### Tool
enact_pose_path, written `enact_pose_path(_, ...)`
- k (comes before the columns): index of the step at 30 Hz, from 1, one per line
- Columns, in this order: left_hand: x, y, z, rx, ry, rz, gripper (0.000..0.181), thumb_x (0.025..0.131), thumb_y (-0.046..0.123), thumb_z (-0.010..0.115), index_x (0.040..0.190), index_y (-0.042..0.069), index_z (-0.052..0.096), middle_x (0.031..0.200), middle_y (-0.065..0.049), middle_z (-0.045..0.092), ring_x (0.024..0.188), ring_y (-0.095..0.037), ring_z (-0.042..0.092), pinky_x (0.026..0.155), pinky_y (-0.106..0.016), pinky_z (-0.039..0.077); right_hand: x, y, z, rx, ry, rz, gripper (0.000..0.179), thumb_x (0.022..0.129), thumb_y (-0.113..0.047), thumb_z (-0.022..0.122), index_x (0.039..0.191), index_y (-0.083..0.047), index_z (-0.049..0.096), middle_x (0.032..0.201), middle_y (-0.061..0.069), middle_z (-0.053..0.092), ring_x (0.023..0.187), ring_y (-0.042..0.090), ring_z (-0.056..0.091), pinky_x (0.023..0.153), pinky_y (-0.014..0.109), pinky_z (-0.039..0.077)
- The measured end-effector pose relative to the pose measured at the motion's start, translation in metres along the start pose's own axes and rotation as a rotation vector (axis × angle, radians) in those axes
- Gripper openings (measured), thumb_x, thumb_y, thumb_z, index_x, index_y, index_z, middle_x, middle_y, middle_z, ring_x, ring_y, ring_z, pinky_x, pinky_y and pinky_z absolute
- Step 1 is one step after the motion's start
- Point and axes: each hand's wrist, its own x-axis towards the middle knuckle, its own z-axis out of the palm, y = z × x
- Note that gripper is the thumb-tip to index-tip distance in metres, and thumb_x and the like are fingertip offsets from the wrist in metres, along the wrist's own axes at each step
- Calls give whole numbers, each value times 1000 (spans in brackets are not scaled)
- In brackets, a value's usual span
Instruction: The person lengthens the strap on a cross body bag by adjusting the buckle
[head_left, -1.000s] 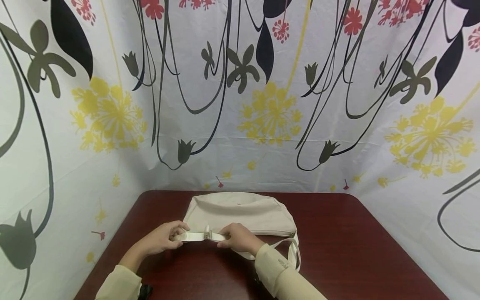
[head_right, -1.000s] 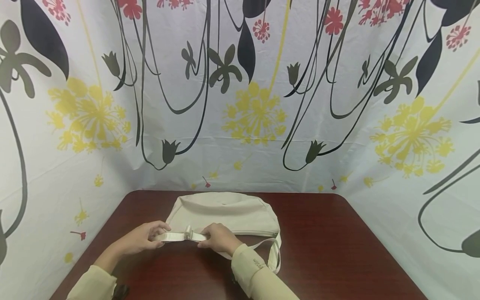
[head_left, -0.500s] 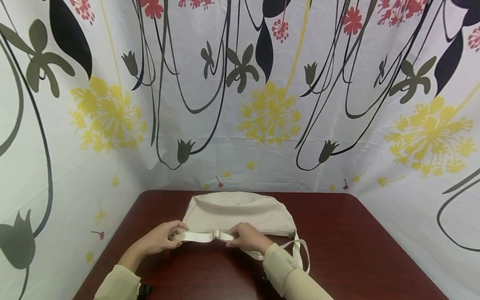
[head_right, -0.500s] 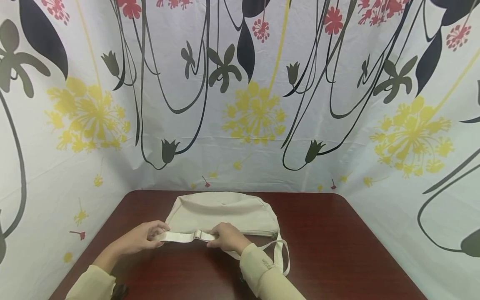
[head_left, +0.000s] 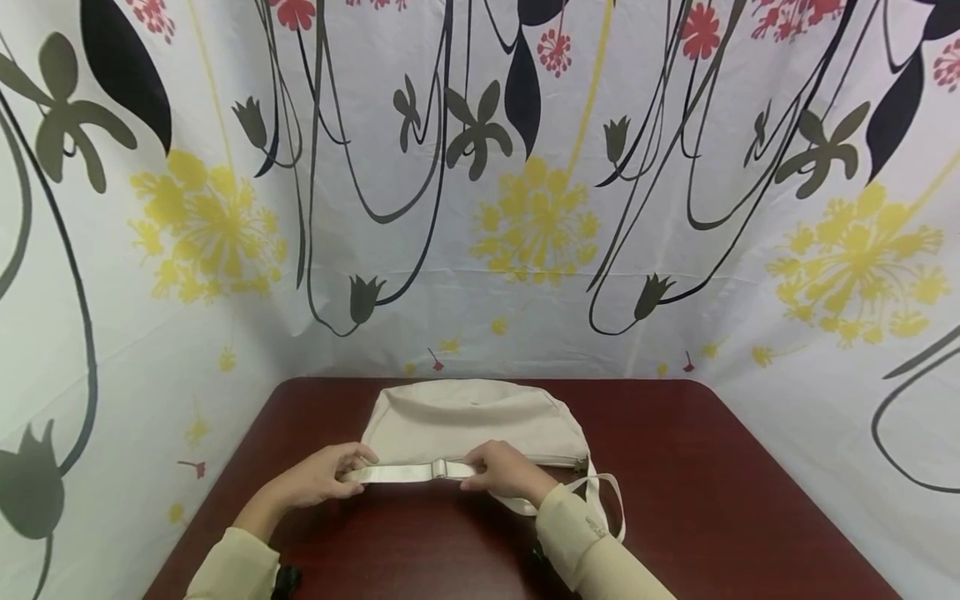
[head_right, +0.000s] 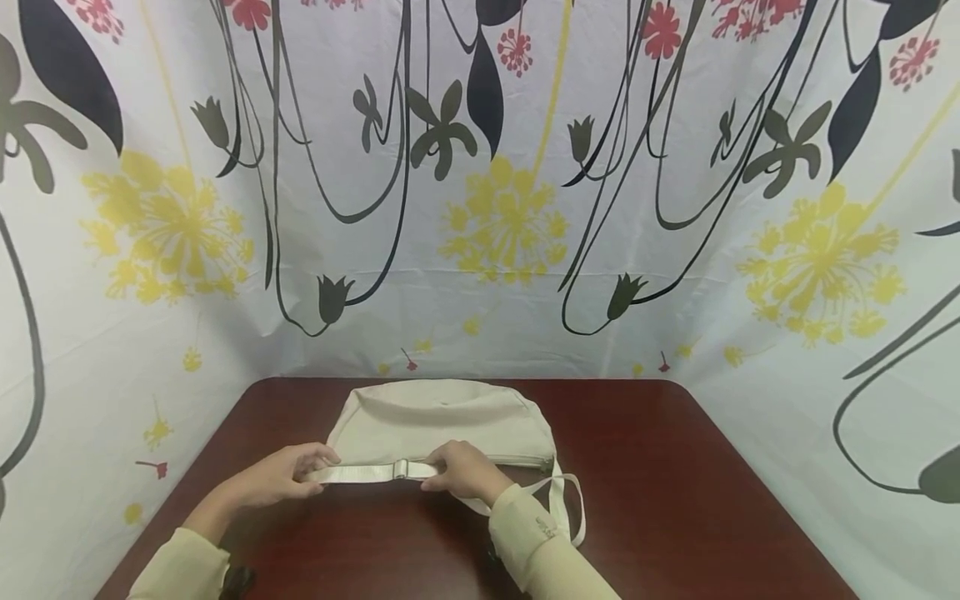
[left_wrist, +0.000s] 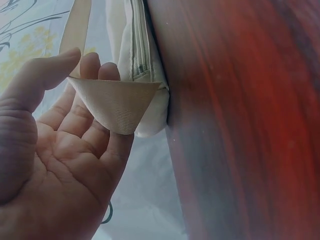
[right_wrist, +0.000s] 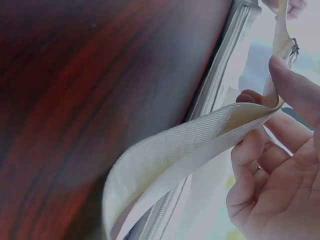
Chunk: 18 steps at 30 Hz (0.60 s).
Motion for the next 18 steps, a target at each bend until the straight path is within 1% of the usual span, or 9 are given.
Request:
enact_pose_path(4,1,3,0,46,-9,-6,34,92,12,74,122,3,61,106,-5,65,98,-17,59,82,-30,47,0,-1,-4,-23,21,-9,10,83,-17,84,91,-14,78,65,-13,51,66,5,44,68,26,41)
enact_pose_path(8,2,8,0,86,-20,-23,36,92,15,75,123,2,60,111,-6,66,102,-24,60,86,-34,49,4,-2,-7,-33,40,-10,12,82,-18,85,92,-14,79,72,-13,61,70,6,49,72,26,44)
enact_pose_path(12,4,19,2,157,-9,-36,38,92,17,76,122,0,60,116,-9,65,105,-30,62,88,-43,51,5,-3,-10,-44,41,-9,12,82,-19,84,92,-15,78,72,-12,58,70,7,49,72,27,43)
enact_pose_path(15,8,32,7,217,8,-26,39,91,18,77,122,0,61,117,-13,64,104,-34,63,86,-48,52,5,-3,-11,-58,44,0,13,82,-21,85,92,-16,78,71,-13,57,70,7,48,72,27,42)
enact_pose_path(18,15,46,14,267,22,-20,39,91,19,76,123,3,61,121,-15,64,106,-35,63,86,-50,51,5,-3,-11,-62,49,0,14,82,-21,85,92,-16,77,71,-13,56,70,8,48,72,27,42)
